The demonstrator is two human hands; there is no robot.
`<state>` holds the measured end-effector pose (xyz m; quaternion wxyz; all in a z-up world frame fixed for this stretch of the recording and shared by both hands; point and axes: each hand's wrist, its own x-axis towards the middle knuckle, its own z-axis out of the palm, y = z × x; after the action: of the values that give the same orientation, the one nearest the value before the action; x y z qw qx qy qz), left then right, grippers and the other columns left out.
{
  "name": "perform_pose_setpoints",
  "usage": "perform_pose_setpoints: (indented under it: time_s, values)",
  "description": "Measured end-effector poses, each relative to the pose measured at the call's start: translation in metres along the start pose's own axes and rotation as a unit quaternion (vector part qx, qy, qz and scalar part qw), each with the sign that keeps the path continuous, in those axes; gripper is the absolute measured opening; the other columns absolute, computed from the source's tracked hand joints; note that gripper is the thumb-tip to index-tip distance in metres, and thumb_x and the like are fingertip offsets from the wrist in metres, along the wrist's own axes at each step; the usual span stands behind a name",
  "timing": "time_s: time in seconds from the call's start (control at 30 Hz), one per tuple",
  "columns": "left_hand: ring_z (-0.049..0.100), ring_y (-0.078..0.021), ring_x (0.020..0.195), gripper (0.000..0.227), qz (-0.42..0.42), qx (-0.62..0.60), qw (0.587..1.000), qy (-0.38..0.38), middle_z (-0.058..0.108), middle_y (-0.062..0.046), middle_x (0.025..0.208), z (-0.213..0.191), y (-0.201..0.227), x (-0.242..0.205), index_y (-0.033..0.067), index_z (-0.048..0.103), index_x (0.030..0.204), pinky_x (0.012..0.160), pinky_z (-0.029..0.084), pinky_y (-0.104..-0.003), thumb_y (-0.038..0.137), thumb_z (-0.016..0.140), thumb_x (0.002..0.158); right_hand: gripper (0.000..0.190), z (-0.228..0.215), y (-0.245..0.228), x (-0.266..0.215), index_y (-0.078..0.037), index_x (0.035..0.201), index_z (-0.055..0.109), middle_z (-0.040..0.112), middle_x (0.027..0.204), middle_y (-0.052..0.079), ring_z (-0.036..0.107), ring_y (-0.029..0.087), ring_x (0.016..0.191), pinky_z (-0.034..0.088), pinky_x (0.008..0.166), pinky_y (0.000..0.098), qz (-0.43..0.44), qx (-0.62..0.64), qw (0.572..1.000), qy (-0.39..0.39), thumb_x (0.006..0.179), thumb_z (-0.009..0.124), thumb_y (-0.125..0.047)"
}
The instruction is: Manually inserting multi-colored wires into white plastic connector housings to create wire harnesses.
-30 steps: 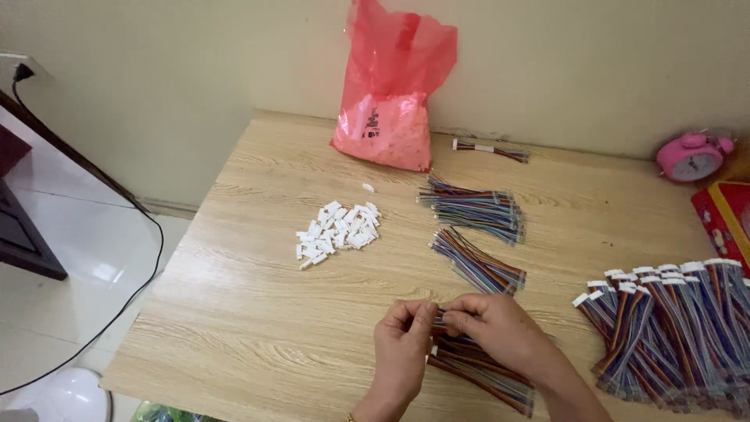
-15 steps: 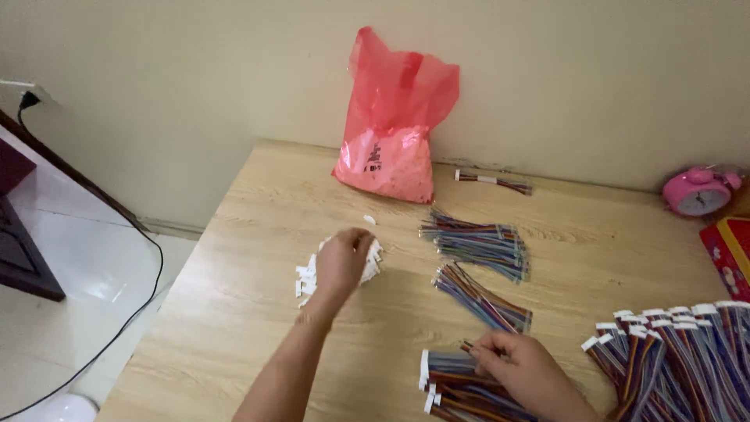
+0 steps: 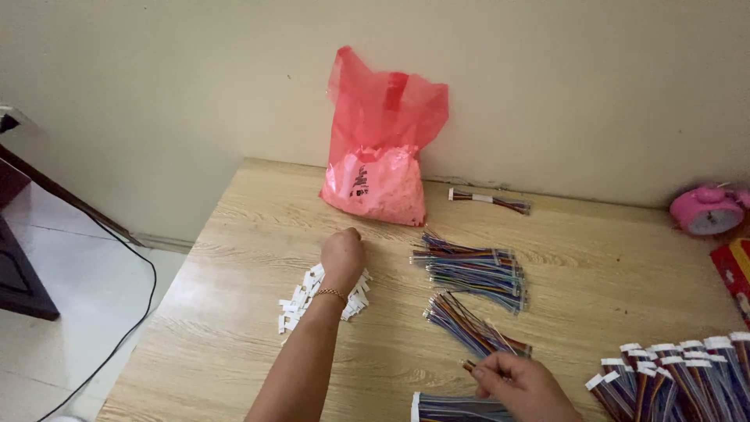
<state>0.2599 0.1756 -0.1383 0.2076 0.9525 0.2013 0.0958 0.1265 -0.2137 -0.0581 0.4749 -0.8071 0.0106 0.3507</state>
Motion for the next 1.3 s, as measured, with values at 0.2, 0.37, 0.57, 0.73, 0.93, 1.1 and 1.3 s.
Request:
perform_pose_setpoints:
  time_s: [0.2, 0.37, 0.57, 0.73, 0.93, 1.1, 1.3]
  values:
    - [0.062, -0.0270, 0.070, 0.036, -0.093, -0.352, 0.918, -0.157, 0.071, -0.016, 0.087, -0.155, 0.093, -0.101, 0.0078, 0.066, 0.132, 0.062, 0.054, -0.043, 0.021, 0.065, 0.098, 0.022, -0.007, -0.039, -0.016, 0.001, 0.089, 0.075, 0.074, 0.074, 0.004, 0.065, 0.012, 0.071, 0.052, 0.068, 0.0288, -0.119, 0.030, 0.992, -0.006, 0.090, 0.069, -0.020]
    - [0.067, -0.0159, 0.080, 0.031, -0.099, -0.656, 0.717, -0.216, 0.068, -0.006, 0.092, -0.128, 0.081, -0.187, 0.0034, 0.066, 0.128, 0.075, 0.062, -0.033, 0.009, 0.062, 0.097, 0.022, 0.006, -0.087, -0.054, 0.001, 0.087, 0.075, 0.072, 0.072, 0.003, 0.066, 0.010, 0.069, 0.054, 0.067, 0.0279, -0.147, 0.007, 0.989, -0.005, 0.092, 0.067, -0.019]
    - [0.070, -0.0177, 0.084, 0.031, -0.147, -0.764, 0.577, -0.249, 0.069, -0.007, 0.096, -0.134, 0.093, -0.254, 0.0030, 0.063, 0.128, 0.078, 0.062, -0.035, 0.005, 0.061, 0.097, 0.022, 0.021, -0.093, -0.081, -0.001, 0.086, 0.074, 0.072, 0.069, 0.002, 0.065, 0.009, 0.066, 0.055, 0.064, 0.0279, -0.147, -0.008, 0.989, -0.001, 0.091, 0.069, -0.022]
    - [0.069, -0.0153, 0.083, 0.033, -0.153, -0.760, 0.566, -0.281, 0.071, -0.006, 0.097, -0.139, 0.099, -0.274, 0.0028, 0.064, 0.130, 0.075, 0.060, -0.032, 0.005, 0.062, 0.097, 0.023, 0.024, -0.087, -0.094, -0.001, 0.082, 0.074, 0.071, 0.065, 0.001, 0.062, 0.008, 0.062, 0.054, 0.061, 0.0280, -0.191, -0.062, 0.980, 0.005, 0.090, 0.069, -0.022]
    - [0.068, -0.0151, 0.081, 0.035, -0.140, -0.756, 0.560, -0.309, 0.069, -0.005, 0.091, -0.143, 0.104, -0.287, 0.0027, 0.065, 0.133, 0.072, 0.061, -0.032, 0.009, 0.063, 0.099, 0.020, 0.027, -0.092, -0.114, -0.003, 0.082, 0.074, 0.069, 0.064, 0.000, 0.060, 0.006, 0.061, 0.052, 0.058, 0.0280, -0.173, -0.071, 0.982, 0.020, 0.088, 0.070, -0.022]
    - [0.068, -0.0155, 0.081, 0.035, -0.135, -0.766, 0.544, -0.315, 0.070, -0.005, 0.091, -0.150, 0.107, -0.292, 0.0023, 0.064, 0.133, 0.073, 0.061, -0.032, 0.009, 0.062, 0.099, 0.020, 0.029, -0.100, -0.125, -0.004, 0.083, 0.075, 0.074, 0.067, -0.001, 0.062, 0.005, 0.063, 0.054, 0.059, 0.0274, -0.180, -0.088, 0.979, 0.038, 0.086, 0.072, -0.023]
    - [0.068, -0.0159, 0.080, 0.035, -0.142, -0.780, 0.522, -0.314, 0.070, -0.006, 0.091, -0.152, 0.105, -0.294, 0.0013, 0.064, 0.134, 0.073, 0.061, -0.033, 0.009, 0.062, 0.099, 0.023, 0.030, -0.102, -0.130, -0.004, 0.085, 0.075, 0.073, 0.067, 0.002, 0.060, 0.006, 0.063, 0.052, 0.059, 0.0292, -0.164, -0.110, 0.979, 0.046, 0.087, 0.073, -0.027]
